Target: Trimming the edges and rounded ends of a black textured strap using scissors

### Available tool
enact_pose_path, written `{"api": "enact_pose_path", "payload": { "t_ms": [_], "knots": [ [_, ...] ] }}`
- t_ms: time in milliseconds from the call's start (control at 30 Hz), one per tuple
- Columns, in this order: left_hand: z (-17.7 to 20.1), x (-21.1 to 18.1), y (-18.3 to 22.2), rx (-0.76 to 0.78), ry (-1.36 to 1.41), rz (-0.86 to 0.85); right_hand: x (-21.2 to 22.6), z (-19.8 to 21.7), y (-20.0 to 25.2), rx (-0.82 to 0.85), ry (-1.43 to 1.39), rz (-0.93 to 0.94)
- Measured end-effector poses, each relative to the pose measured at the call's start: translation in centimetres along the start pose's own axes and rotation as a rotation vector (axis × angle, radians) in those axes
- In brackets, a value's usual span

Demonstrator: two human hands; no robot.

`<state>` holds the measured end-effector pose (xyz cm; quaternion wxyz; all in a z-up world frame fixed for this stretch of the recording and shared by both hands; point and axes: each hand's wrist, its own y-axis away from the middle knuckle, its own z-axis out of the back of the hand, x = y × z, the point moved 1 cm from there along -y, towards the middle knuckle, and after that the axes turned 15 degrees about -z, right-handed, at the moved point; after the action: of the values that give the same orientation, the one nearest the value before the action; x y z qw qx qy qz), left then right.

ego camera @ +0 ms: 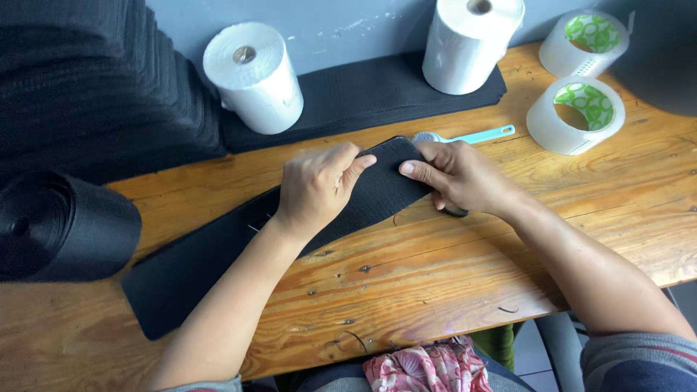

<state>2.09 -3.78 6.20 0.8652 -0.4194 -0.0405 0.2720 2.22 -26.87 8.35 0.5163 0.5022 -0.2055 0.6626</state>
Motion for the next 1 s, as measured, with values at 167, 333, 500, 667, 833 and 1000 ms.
{"api": "enact_pose_path", "payload": {
  "t_ms": [167, 333, 500, 667, 833, 1000],
  "knots": [
    [-0.9, 1.3, 0.4, 0.085, 0.077, 0.031, -2.3, 1.2, -1.5, -0.100, 0.094, 0.072],
    [1.4, 0.5, -1.8, 0.185, 0.298, 0.124, -2.4, 1.9, -1.6, -0.111, 0.089, 0.122],
    [4.1, 0.4, -2.2, 0.434, 0.445, 0.403, -2.6, 3.4, -1.0, -0.176, 0.077, 0.120],
    [2.4, 1.8, -0.5, 0.399, 0.324, 0.383, -3.9, 4.8, -1.8, -0.240, 0.047, 0.136],
    [2.2, 3.1, -0.6, 0.288, 0.154, 0.285, -3.8, 5.0, -1.4, -0.252, -0.233, 0.190],
    [5.5, 3.2, -3.3, -0.103, -0.003, 0.296, -1.3, 2.7, -1.2, -0.109, -0.319, 0.327]
  ]
}}
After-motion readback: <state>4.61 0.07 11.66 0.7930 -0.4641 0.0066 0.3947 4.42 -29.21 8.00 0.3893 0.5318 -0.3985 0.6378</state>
